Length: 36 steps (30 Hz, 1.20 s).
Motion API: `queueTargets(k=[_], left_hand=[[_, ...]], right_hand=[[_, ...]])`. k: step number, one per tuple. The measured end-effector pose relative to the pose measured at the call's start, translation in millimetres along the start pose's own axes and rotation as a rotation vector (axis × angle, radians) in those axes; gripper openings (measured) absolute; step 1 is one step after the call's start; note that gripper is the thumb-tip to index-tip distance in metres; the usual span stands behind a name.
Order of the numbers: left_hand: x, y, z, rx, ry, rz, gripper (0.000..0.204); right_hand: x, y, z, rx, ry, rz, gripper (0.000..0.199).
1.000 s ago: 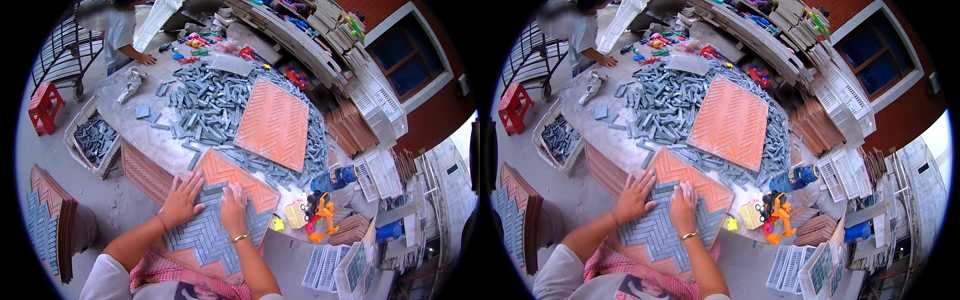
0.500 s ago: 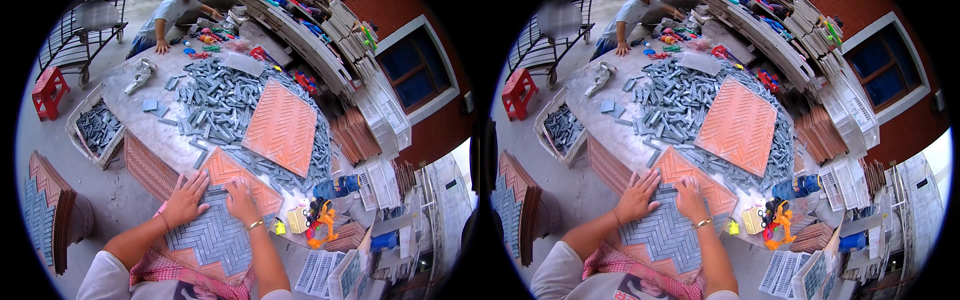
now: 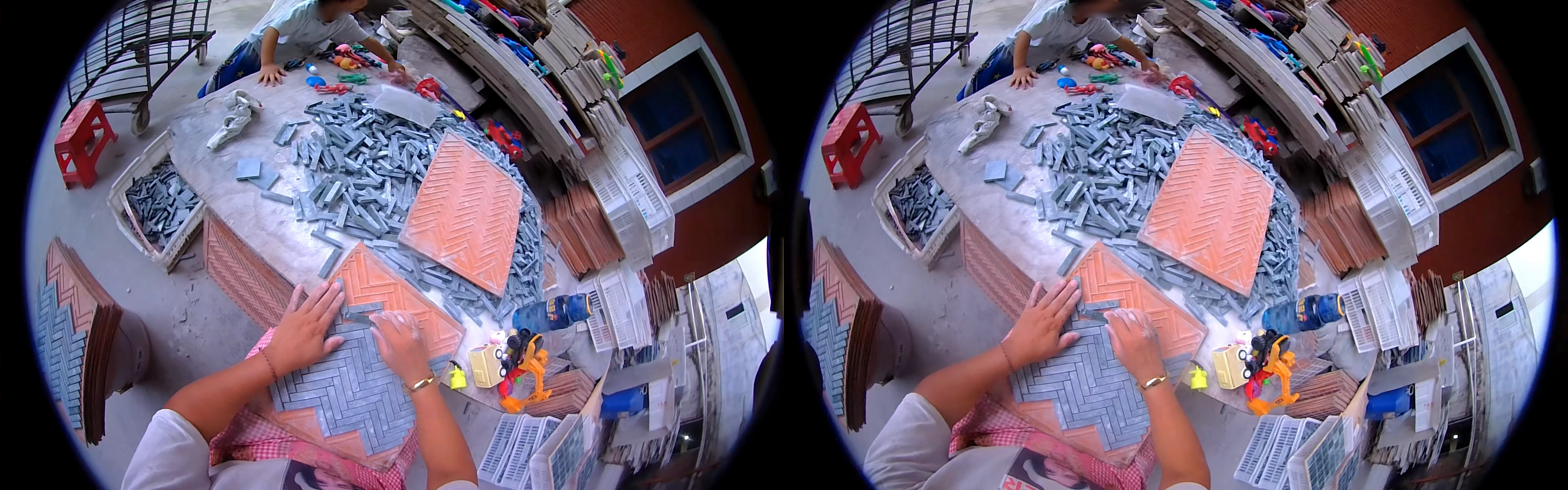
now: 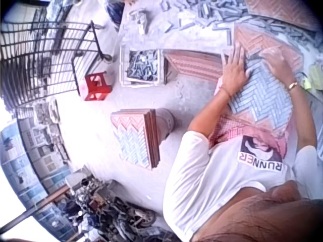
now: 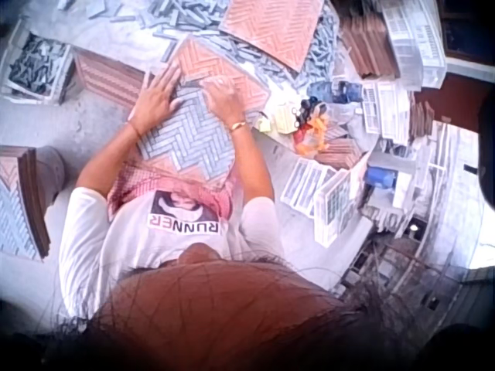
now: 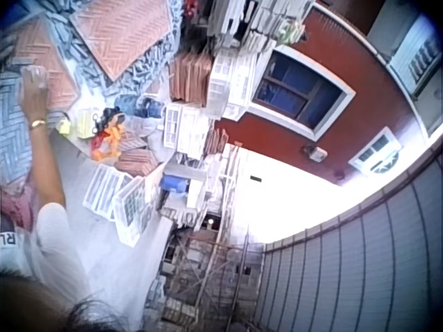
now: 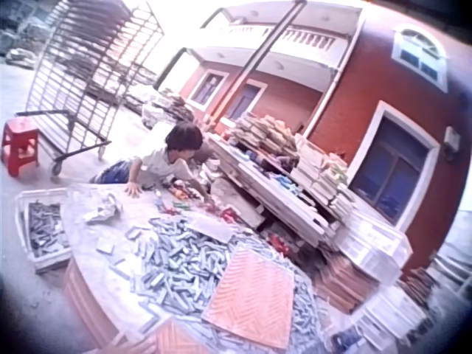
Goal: The person arranges small rectangular tiles by hand onto a square board, forming a herringbone pattern. The person places tiles one at a time, occasionally adjusting their position, and completes one board before moving to another.
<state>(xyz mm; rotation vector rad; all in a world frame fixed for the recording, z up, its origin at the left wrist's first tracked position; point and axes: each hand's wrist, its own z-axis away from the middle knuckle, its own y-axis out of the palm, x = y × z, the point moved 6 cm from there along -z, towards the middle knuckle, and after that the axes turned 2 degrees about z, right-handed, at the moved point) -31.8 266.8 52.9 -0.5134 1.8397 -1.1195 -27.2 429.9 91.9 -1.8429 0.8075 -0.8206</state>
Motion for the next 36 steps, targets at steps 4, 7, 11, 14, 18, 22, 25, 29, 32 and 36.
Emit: queueTargets(k=[4,7,11,14,18,22,25,29,32,36], left_hand=[[-0.2,-0.8,0.2,-0.005,0.000,-0.003,0.077],[0.1,0.5,0.0,-0.009,0.003,-0.004,0.078],[0.0,0.9,0.8,-0.012,0.004,0.002,0.078],[0.2,1.0,1.4,-0.006,0.001,-0.007,0.078],[0.2,0.3,1.7,-0.007,0.001,-0.004,0.078],[0.3,1.0,1.0,-0.009,0.000,0.002,0.078],[-0.6,-0.3,0.8,-0.027,0.001,-0.002,0.079],[-1.3,-2.4,0.4,-0.024,0.001,0.000,0.078],[-0.4,0.2,0.1,-0.020,0.001,-0.006,0.078],[0.1,1.4,0.6,-0.015,-0.001,-0.004,0.079]], right_hand=[[-2.6,4.2,-7.5,0.084,0.052,0.021,0.024],[-6.7,9.8,-7.5,0.094,0.059,0.028,0.021],[-3.3,5.5,-9.4,0.065,0.012,0.020,0.023],[-3.8,4.7,-7.7,0.070,0.022,-0.021,0.023],[-9.2,7.5,-4.2,0.087,0.070,-0.120,0.024],[-12.6,5.5,-5.3,0.033,0.069,-0.200,0.027],[-23.3,8.6,-4.0,0.052,0.310,-0.450,0.028],[-30.5,10.9,0.7,0.008,0.344,-0.552,0.028],[-37.6,16.9,6.0,-0.009,0.377,-0.638,0.025],[-47.4,20.0,10.9,-0.036,0.487,-0.734,0.013]])
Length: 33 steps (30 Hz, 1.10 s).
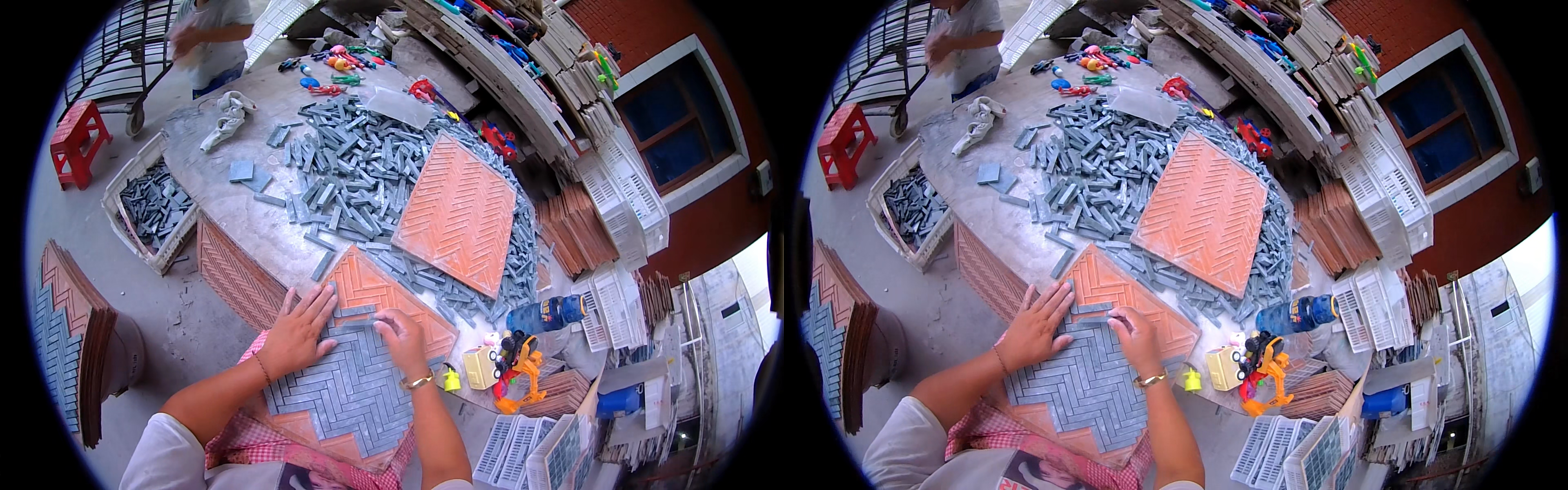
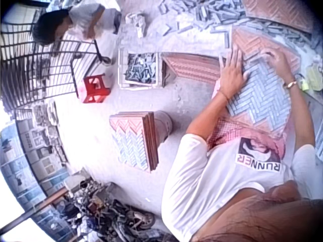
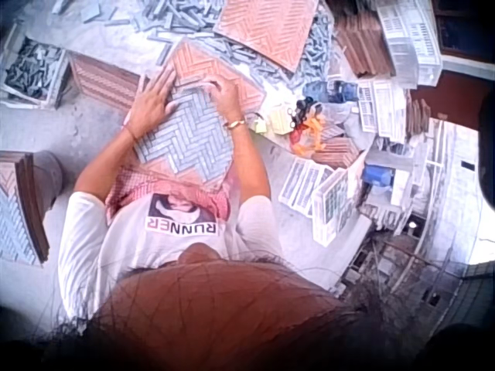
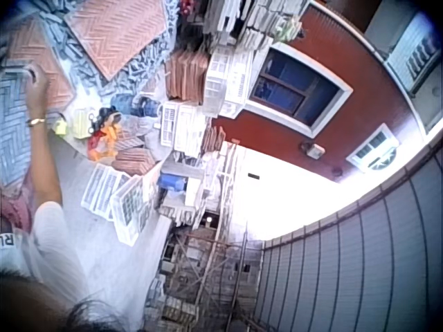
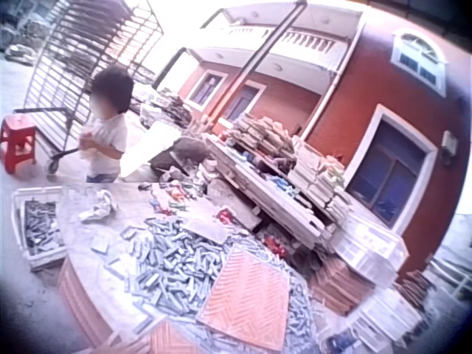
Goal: The person arranges small rectangular tiles by hand onto a square board, forming a herringbone pattern. The person places tiles one at a time, occasionally adjusting their position, and completes one board before moving to another.
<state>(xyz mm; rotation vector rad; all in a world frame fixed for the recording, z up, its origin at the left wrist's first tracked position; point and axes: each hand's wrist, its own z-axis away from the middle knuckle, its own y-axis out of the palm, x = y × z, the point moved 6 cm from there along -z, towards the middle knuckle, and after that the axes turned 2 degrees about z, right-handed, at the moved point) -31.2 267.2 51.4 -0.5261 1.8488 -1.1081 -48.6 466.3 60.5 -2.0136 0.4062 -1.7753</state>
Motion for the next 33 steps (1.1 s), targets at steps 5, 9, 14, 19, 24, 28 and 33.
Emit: queueTargets(k=[5,9,14,19,24,28,33], left_hand=[[0.4,-0.7,0.5,0.002,-0.004,-0.002,0.079],[-0.3,-0.8,-0.4,-0.005,0.003,0.015,0.079],[0.3,-1.6,0.2,-0.016,0.004,0.027,0.079],[0.1,-1.1,-0.3,0.033,-0.002,0.033,0.079],[-0.4,-4.2,0.6,0.041,-0.014,0.050,0.076],[1.1,-5.3,2.4,0.021,-0.018,0.051,0.075],[-0.1,-2.2,-0.8,-0.008,-0.016,0.002,0.076]], right_hand=[[-1.8,-1.7,-5.6,-0.042,0.148,-0.035,0.013],[-10.5,-0.5,-8.3,-0.077,0.195,0.019,0.014],[6.7,9.8,-10.2,-0.136,0.163,0.194,0.013],[17.1,26.1,-6.7,-0.152,0.058,0.342,0.015],[21.5,19.9,1.2,-0.185,0.135,0.248,0.016],[31.2,-16.6,35.3,-0.397,-0.007,0.391,0.031],[17.9,9.8,85.3,-0.130,-0.009,0.994,0.073]])
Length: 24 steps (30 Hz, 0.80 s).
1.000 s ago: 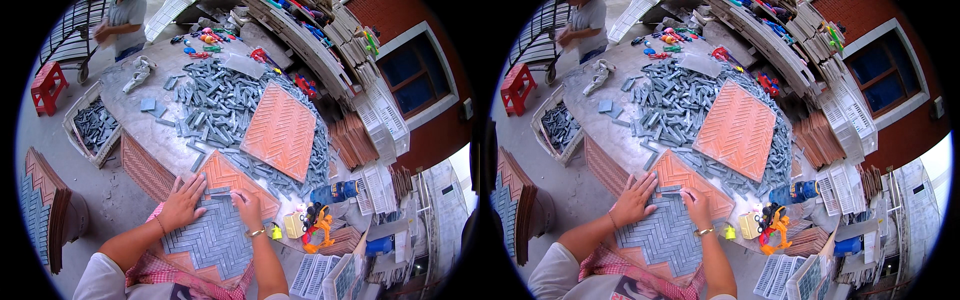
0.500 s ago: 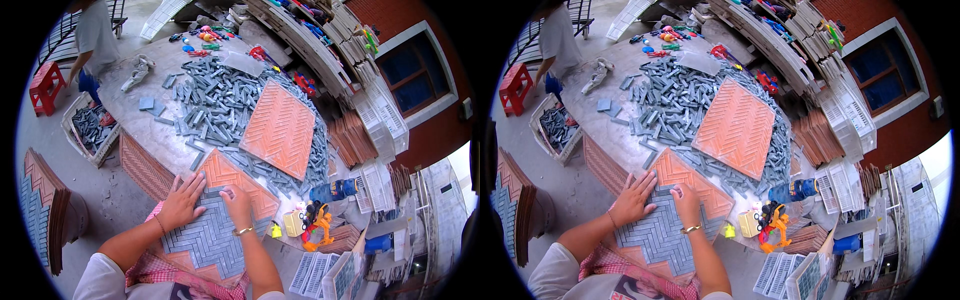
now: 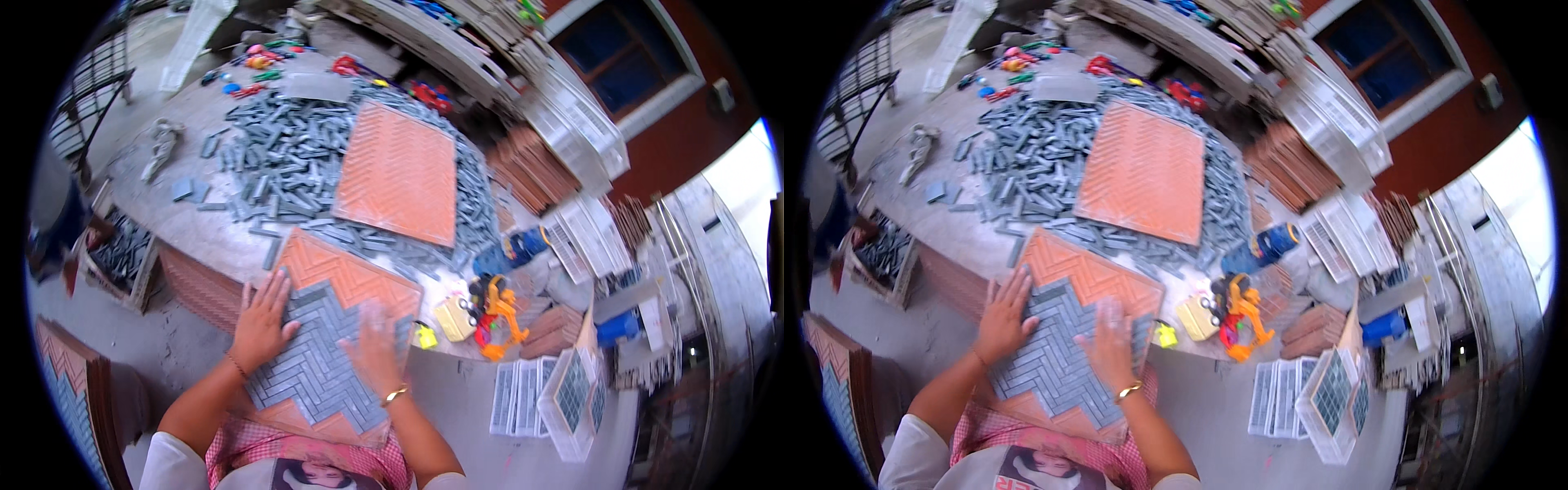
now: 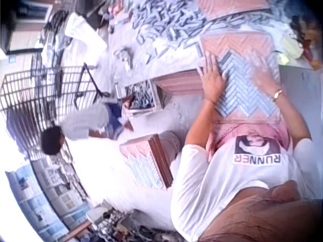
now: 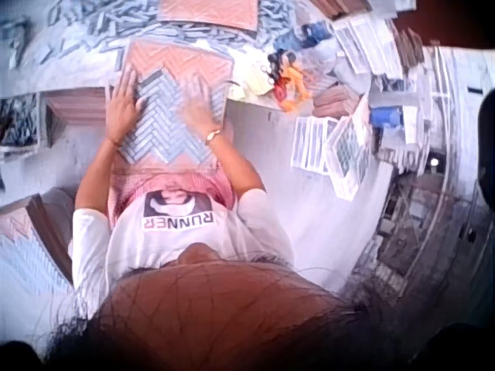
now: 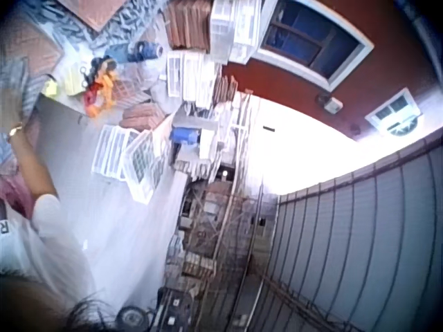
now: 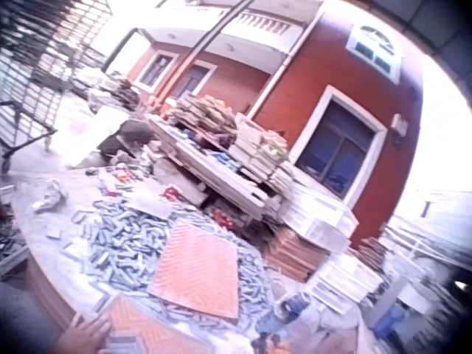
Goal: The person arranges small rectangular tiles by hand onto a square board, forming a herringbone pattern. The person places tiles one at a time, occasionally adjusting their position, and completes one board before moving to another.
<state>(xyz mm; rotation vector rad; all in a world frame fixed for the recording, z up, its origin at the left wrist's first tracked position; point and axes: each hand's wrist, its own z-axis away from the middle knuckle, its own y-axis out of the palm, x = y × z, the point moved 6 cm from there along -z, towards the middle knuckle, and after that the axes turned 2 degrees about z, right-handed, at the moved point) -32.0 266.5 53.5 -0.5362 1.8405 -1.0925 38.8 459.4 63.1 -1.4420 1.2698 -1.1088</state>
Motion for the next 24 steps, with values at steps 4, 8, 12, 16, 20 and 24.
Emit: queueTargets(k=[4,8,12,16,20,24], left_hand=[[-1.7,3.4,-5.7,0.032,0.003,-0.023,0.079],[1.3,1.3,-3.0,0.035,-0.005,-0.041,0.079],[-2.4,6.4,-7.1,0.028,0.038,-0.054,0.080],[5.1,1.0,7.1,0.022,0.049,-0.119,0.081],[-37.3,-20.9,32.2,0.085,0.122,-0.113,0.079],[-41.4,-5.1,52.9,0.174,0.195,-0.122,0.076]], right_hand=[[9.3,20.6,16.4,0.078,-0.010,-0.117,0.081],[11.4,6.1,19.0,0.024,0.039,-0.162,0.081],[-4.6,9.7,31.6,0.068,0.049,-0.155,0.079],[3.5,-4.5,47.5,0.072,0.032,-0.143,0.079],[11.6,2.0,84.8,0.051,-0.005,-0.100,0.078],[12.4,-5.1,82.6,0.027,-0.034,-0.158,0.069]])
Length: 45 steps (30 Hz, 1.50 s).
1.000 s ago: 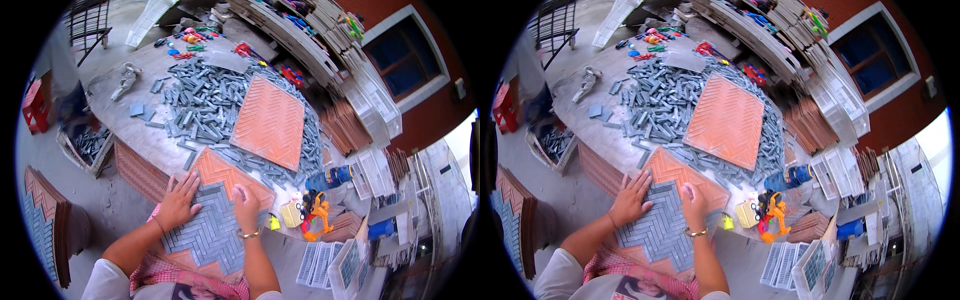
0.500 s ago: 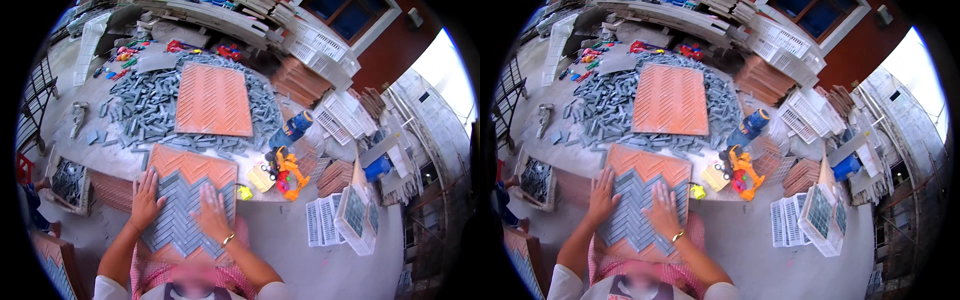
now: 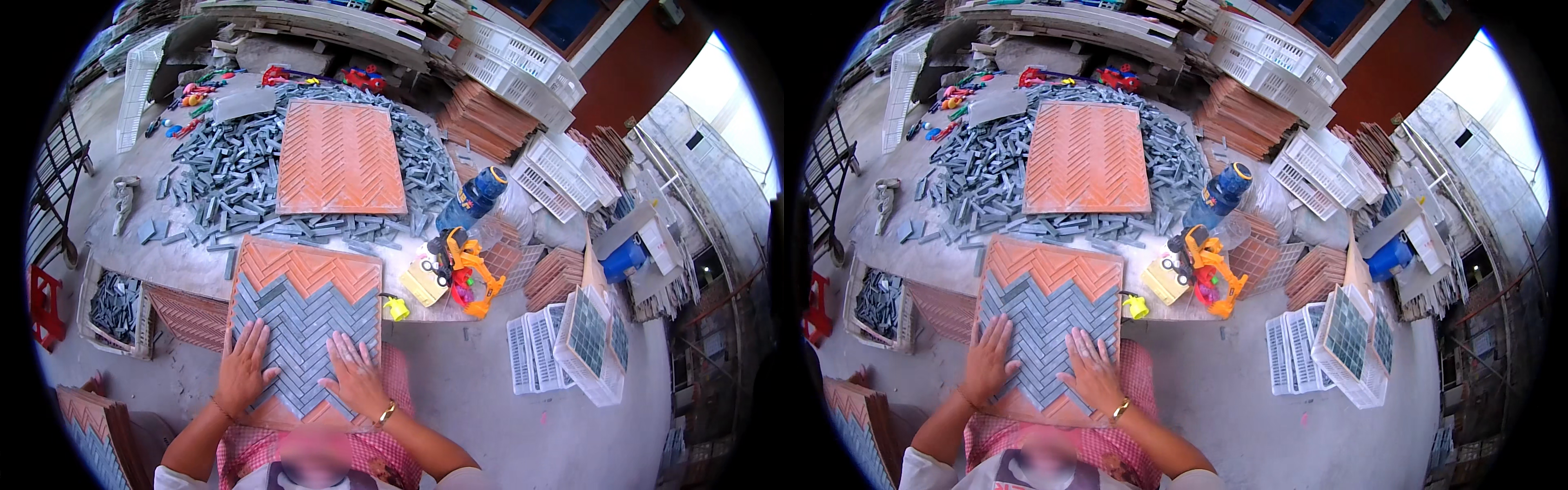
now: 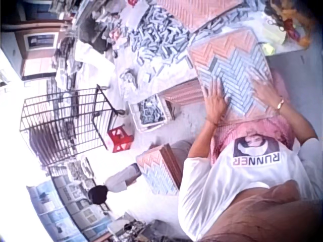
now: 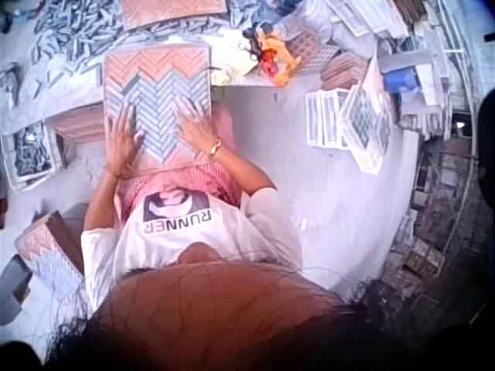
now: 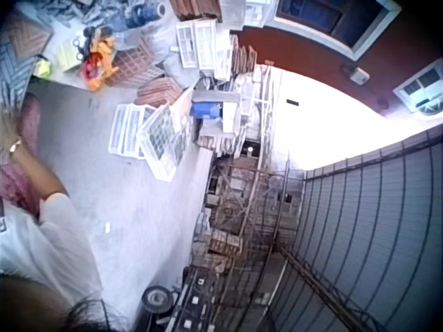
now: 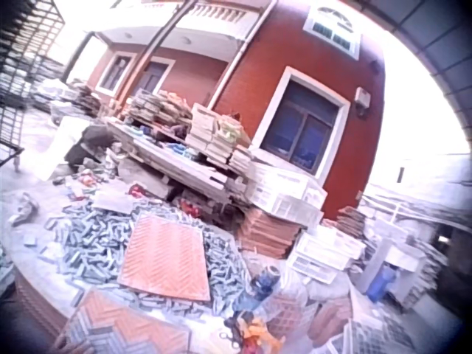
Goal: The person arranges small rectangular tiles by hand onto a square board, forming a herringbone pattern. The person places tiles one at a time, occasionally adjusting their position, and completes one board before moving to another.
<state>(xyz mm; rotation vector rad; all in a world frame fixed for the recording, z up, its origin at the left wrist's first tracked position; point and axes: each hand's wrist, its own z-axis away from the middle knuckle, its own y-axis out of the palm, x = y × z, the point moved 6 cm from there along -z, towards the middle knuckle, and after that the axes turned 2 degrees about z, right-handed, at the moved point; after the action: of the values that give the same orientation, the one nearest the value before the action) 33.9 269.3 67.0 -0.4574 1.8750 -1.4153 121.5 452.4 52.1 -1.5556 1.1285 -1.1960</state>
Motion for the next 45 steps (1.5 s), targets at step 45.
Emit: queueTargets(k=[45], left_hand=[[-4.7,-3.4,101.6,0.133,0.046,0.213,0.068]], right_hand=[[-67.7,-72.7,-79.7,-0.367,0.314,-0.865,0.014]])
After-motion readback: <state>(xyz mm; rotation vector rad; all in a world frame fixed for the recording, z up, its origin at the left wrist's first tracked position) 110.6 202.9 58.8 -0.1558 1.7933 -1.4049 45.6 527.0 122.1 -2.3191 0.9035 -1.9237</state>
